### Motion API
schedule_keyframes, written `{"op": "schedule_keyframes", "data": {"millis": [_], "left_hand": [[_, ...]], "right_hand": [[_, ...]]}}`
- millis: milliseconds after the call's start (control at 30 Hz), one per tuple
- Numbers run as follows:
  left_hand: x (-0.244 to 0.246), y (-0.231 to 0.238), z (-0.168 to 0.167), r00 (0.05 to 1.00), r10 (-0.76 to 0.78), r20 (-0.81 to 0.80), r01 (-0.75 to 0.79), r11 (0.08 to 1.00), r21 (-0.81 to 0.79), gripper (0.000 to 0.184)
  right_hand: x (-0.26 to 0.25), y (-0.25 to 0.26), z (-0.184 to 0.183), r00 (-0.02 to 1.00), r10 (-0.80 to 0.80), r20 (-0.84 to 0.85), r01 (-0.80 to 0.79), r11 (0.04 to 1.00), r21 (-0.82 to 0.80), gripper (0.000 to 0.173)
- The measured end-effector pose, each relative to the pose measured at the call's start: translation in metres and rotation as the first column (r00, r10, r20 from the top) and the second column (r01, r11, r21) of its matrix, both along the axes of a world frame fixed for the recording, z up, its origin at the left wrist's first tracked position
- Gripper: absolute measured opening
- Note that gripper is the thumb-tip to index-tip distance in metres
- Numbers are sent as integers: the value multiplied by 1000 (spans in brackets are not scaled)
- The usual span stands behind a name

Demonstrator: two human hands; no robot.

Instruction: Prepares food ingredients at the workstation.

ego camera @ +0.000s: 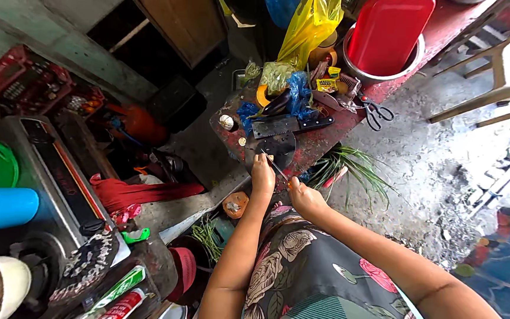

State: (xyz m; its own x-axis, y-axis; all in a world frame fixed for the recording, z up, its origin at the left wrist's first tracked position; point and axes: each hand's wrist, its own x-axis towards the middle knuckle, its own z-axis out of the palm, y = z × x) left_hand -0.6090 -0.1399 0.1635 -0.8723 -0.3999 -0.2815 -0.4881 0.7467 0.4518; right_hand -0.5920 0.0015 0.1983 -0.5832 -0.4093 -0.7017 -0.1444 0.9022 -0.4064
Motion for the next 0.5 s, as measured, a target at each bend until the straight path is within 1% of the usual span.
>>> {"op": "schedule_keyframes", "data": {"millis": [67,200,333,433,500], "left_hand": [[1,-1,-1,1000,16,-17,-16,1000,14,30],[3,-2,-5,996,28,-82,-26,999,27,25],[4,1,-8,994,47,-101,-45,999,25,25],[3,1,-6,994,47,-97,-45,999,26,26],[4,2,-8,993,39,-111,-37,999,25,25]], "right_hand": [[-1,-5,4,1000,21,-14,-20,998,52,43],[-7,-9,16,998,55,-15,-53,991,123,41],[-15,-10,17,998,69,-9,-68,991,118,38],[-20,-14,9,997,71,-23,-68,991,115,40],[-28,-16,1,998,64,-4,-63,994,94,41]]}}
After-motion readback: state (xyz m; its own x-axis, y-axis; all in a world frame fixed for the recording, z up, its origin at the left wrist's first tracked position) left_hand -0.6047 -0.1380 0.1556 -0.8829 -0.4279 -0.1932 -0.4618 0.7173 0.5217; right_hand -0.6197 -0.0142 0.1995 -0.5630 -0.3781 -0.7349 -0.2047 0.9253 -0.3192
